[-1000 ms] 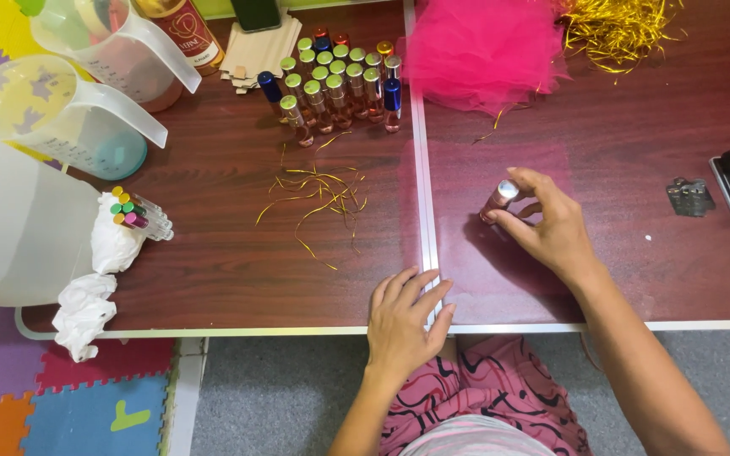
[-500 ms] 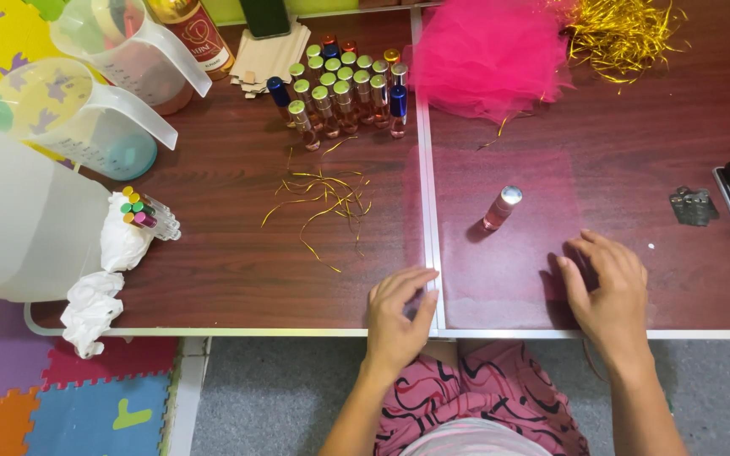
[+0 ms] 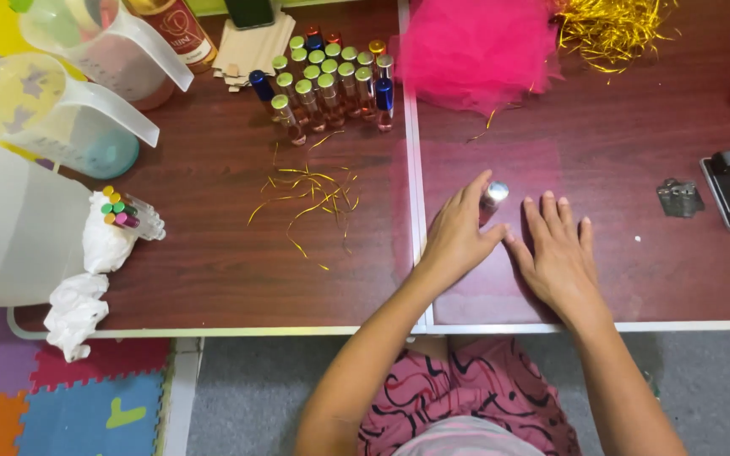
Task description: The person wraps a piece of pink tulle around the neck of a small bottle and secures it with a gold ribbon. They then attach a small black clip to the ribbon and trim the excess with scissors.
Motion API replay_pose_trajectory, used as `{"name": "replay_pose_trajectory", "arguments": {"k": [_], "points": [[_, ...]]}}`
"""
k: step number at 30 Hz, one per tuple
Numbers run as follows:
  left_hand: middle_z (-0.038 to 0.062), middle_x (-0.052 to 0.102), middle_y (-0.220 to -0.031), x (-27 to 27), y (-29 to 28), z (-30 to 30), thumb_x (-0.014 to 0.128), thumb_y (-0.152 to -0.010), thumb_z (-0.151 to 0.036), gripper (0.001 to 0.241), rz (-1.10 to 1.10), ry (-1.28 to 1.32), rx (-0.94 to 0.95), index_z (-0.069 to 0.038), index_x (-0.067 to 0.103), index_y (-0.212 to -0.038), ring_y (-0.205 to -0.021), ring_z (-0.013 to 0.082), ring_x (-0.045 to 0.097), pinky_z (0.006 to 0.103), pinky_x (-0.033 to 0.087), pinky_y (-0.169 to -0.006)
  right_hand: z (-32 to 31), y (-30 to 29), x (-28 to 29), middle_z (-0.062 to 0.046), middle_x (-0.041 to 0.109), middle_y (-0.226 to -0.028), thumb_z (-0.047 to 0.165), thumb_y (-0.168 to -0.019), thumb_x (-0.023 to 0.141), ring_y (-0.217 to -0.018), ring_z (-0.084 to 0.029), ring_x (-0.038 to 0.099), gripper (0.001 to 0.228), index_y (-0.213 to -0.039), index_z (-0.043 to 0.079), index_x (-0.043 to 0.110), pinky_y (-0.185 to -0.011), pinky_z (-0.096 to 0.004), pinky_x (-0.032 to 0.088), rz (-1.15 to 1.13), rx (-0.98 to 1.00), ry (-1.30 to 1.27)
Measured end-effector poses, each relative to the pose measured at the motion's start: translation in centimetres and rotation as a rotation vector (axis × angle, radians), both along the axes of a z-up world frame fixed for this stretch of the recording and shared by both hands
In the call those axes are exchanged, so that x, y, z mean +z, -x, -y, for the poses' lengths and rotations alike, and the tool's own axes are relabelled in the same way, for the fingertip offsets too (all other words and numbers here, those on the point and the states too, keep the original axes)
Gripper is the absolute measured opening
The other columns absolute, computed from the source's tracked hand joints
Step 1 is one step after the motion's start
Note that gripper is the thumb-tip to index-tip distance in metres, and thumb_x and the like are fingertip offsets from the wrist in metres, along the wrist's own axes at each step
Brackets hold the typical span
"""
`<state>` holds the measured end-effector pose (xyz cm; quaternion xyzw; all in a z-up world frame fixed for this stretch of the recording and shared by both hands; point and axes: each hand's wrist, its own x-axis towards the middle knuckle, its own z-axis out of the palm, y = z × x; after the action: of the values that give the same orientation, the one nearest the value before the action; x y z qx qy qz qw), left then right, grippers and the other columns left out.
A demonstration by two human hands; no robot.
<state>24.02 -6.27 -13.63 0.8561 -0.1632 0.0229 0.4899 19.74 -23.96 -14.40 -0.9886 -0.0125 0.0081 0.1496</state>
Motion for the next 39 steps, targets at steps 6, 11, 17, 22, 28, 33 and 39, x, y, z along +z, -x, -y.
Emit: {"name": "replay_pose_trajectory", "arguments": {"k": [6, 11, 17, 22, 28, 33, 39], "points": [[0.008, 0.072, -0.102, -2.1, -1.5, 0.8, 0.074, -0.085, -0.025, 0.047, 0.020, -0.061, 0.071, -0.018, 0.061, -0.131, -0.097, 0.0313, 0.074, 0.0452, 0.060, -0.083, 1.0, -0.5, 0.1, -0.018, 0.029, -0.170, 0.056, -0.104, 0.041, -0.158, -0.037, 0.022, 0.070, -0.163, 0.019, 0.034, -0.124, -0.064, 0.013, -0.056, 0.010, 0.053], [0.007, 0.071, -0.098, -3.5, -1.7, 1.1, 0.078, -0.084, -0.025, 0.043, 0.140, -0.052, 0.115, -0.017, 0.065, -0.124, -0.095, 0.0298, 0.073, 0.0424, 0.060, -0.082, 1.6, -0.7, -0.8, -0.014, 0.026, -0.171, 0.061, -0.103, 0.036, -0.159, -0.033, 0.019, 0.072, -0.164, 0.023, 0.031, -0.125, -0.063, 0.012, -0.078, 0.009, 0.101], [0.017, 0.070, -0.119, -1.7, -1.1, 0.6, 0.083, -0.078, -0.028, 0.075, 0.206, 0.060, 0.137, -0.011, 0.055, -0.145, -0.111, 0.0362, 0.070, 0.0493, 0.057, -0.094, 1.7, -0.5, -1.1, -0.017, 0.033, -0.169, 0.058, -0.104, 0.041, -0.157, -0.035, 0.025, 0.070, -0.163, 0.021, 0.037, -0.124, -0.062, 0.013, 0.017, 0.009, 0.076], [0.002, 0.065, -0.138, 3.5, 0.0, -2.2, 0.038, -0.095, -0.061, 0.065, 0.070, -0.014, 0.212, -0.020, 0.048, -0.145, -0.121, 0.0213, 0.067, 0.0426, 0.061, -0.080, 3.3, 1.1, -0.6, -0.024, 0.054, -0.156, 0.026, -0.103, 0.060, -0.144, -0.040, 0.049, 0.046, -0.142, 0.002, 0.061, -0.120, -0.062, 0.027, 0.508, 0.085, -0.121], [0.015, 0.058, -0.135, 0.6, -4.4, -6.6, 0.053, -0.098, -0.029, 0.044, 0.258, -0.234, 0.393, -0.009, 0.056, -0.137, -0.110, 0.0393, 0.058, 0.0532, 0.051, -0.087, 7.0, 5.7, -3.0, -0.027, 0.063, -0.148, 0.030, -0.099, 0.069, -0.134, -0.043, 0.059, 0.050, -0.138, -0.001, 0.067, -0.117, -0.055, 0.038, 0.500, -0.048, -0.091], [0.014, 0.062, -0.123, -3.0, -9.1, -6.6, 0.066, -0.087, -0.039, 0.052, 0.326, -0.694, 0.597, -0.008, 0.060, -0.129, -0.103, 0.0366, 0.058, 0.0517, 0.050, -0.077, 7.8, 7.8, -4.9, -0.025, 0.067, -0.151, 0.038, -0.097, 0.073, -0.140, -0.040, 0.061, 0.056, -0.136, -0.002, 0.072, -0.117, -0.055, 0.041, 0.516, -0.105, 0.111], [0.007, 0.066, -0.108, -4.6, -9.7, -6.3, 0.073, -0.080, -0.031, 0.020, 0.517, -0.825, 0.643, -0.016, 0.071, -0.093, -0.099, 0.0292, 0.059, 0.0437, 0.044, -0.088, 7.5, 7.8, -5.5, -0.020, 0.073, -0.144, 0.024, -0.096, 0.086, -0.137, -0.037, 0.067, 0.034, -0.123, 0.004, 0.080, -0.119, -0.048, 0.046, 0.612, -0.056, 0.057]]}}
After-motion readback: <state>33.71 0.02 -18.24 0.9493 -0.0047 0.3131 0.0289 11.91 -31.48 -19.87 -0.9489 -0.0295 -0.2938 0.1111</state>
